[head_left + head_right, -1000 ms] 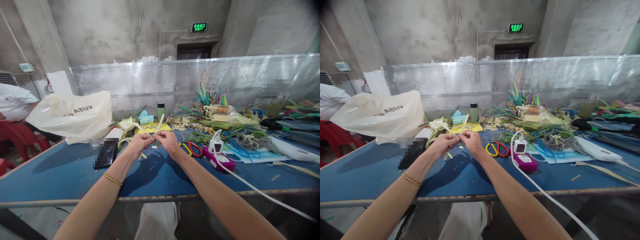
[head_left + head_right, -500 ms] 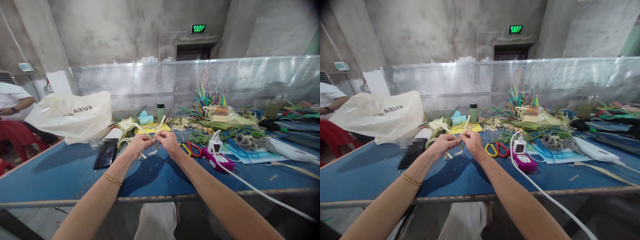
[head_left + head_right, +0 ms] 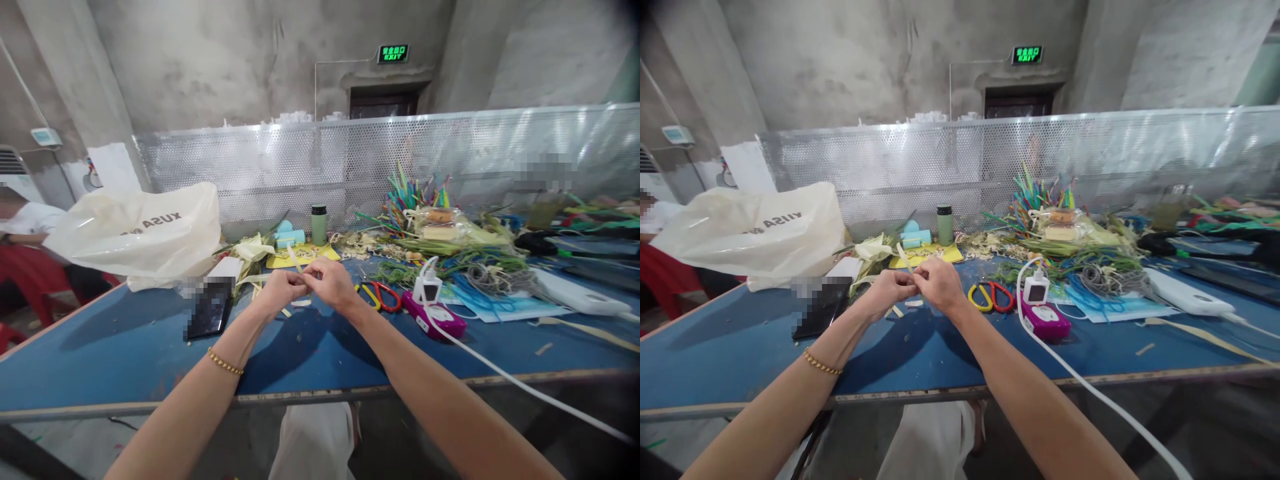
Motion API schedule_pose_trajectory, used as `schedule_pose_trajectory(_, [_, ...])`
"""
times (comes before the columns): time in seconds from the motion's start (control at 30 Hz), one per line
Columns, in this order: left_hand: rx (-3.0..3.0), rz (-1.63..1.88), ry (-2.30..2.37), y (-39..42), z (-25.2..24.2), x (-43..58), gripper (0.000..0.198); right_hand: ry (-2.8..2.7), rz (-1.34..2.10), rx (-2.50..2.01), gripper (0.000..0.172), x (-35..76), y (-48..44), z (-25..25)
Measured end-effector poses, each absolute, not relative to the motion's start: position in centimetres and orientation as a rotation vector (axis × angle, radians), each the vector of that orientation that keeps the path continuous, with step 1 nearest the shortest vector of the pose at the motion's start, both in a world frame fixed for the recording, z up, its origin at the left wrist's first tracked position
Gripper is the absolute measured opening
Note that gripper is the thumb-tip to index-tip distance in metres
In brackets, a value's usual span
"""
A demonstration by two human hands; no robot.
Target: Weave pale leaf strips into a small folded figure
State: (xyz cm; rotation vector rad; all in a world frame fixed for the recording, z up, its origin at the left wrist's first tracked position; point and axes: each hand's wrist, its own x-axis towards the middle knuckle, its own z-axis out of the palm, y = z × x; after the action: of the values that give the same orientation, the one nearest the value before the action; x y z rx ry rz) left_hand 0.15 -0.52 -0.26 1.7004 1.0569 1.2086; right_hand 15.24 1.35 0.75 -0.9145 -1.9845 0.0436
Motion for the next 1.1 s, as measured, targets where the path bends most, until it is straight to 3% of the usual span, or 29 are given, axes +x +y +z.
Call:
schedule_pose_trajectory(0.27, [1.69,1.166,1.04,-1.07,0.71,-0.08,0.035,-1.9,0.305,-0.937,0.023,15.24,1.67,0.95])
schedule_pose_trajectory(0.8, [1.783,1.077,1.037,-0.82,0.14,-0.26,0.033,-1.894,0.297,-0.886,0.023,14.99,1.28,1.03])
schedule_pose_trajectory(1.0, [1.498,1.267,1.03,-0.37,0.23,-0.09,0.029,-1.679,0.202,-0.977,0.032,15.66,1.73,1.15])
schedule_pose_trajectory(1.1, [1.408,1.381,0.991,-0.26,0.37,-0.13,0.03,-1.704,0.4,-1.032,0.037,15.57,1.69,1.03])
